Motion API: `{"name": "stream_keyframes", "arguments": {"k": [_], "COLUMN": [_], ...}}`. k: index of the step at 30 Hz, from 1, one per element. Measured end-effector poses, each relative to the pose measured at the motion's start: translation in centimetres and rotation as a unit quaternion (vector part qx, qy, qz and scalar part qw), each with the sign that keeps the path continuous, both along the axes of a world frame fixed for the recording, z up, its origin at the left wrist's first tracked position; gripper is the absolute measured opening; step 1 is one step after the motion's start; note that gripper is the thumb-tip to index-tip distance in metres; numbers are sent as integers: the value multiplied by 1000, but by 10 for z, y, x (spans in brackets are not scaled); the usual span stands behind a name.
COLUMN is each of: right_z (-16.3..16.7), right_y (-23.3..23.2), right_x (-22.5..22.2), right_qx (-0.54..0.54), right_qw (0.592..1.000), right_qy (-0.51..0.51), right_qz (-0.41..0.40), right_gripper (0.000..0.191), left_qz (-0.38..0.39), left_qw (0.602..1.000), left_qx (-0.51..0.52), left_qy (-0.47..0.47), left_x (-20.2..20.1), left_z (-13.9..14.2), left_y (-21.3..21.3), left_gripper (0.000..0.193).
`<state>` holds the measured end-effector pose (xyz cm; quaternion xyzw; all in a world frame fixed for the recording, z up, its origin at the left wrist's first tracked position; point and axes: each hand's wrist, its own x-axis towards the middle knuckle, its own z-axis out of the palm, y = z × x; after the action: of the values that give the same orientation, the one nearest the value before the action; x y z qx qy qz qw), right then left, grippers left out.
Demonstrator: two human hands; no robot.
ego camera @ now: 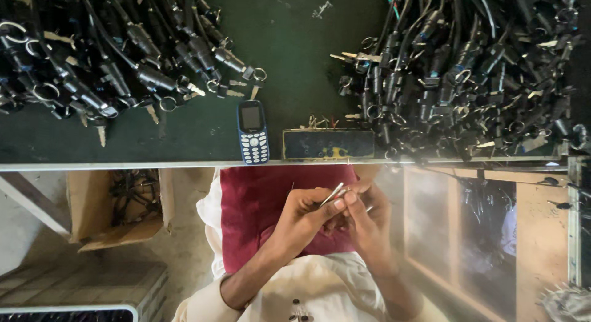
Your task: The person sits at a workbench covered with black cable harnesses and joins wires by hand, twisting stripped wire ends together and fitting them into white plastic connectors. They attach completed connectors to a small board on the table and use a small handheld device that emits light while testing a connection.
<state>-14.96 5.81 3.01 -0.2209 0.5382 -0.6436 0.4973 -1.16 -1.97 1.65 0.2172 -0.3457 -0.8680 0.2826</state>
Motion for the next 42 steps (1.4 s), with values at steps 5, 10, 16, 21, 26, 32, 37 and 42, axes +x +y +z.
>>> {"name": "stream_keyframes", "arguments": {"k": [5,10,16,21,26,32,37,42], "right_z": [10,12,9,14,7,1,6,-20], "right_y": [6,7,-6,-12,-11,-12,-4,10], "right_x": [-7,-15,-11,-9,-13,-13,-37,-62], "right_qx": [26,-31,23,24,19,32,3,151], "right_qw": [999,997,982,985,1000,999,994,981], "right_qy": [5,77,181,170,16,43,-4,-95], "right_qz": [-45,-11,-41,-29,-6,-8,112,70], "right_gripper": [17,16,21,27,18,23,41,26], "left_qz": [-9,65,111,108,69,146,109,69], "left_qw": [997,997,988,988,986,931,984,977], "left_qx": [58,30,-58,-25,-60,-256,71,115], "left_qy": [40,-2,-89,-109,-138,-214,-121,-168], "left_x": [-4,-10,-15,-17,-11,-11,-5,-9], "left_z": [8,19,25,22,24,22,1,-36], "left_y": [-4,-2,14,10,4,4,-8,-2], "left_gripper": [19,21,30,29,23,18,20,16]}}
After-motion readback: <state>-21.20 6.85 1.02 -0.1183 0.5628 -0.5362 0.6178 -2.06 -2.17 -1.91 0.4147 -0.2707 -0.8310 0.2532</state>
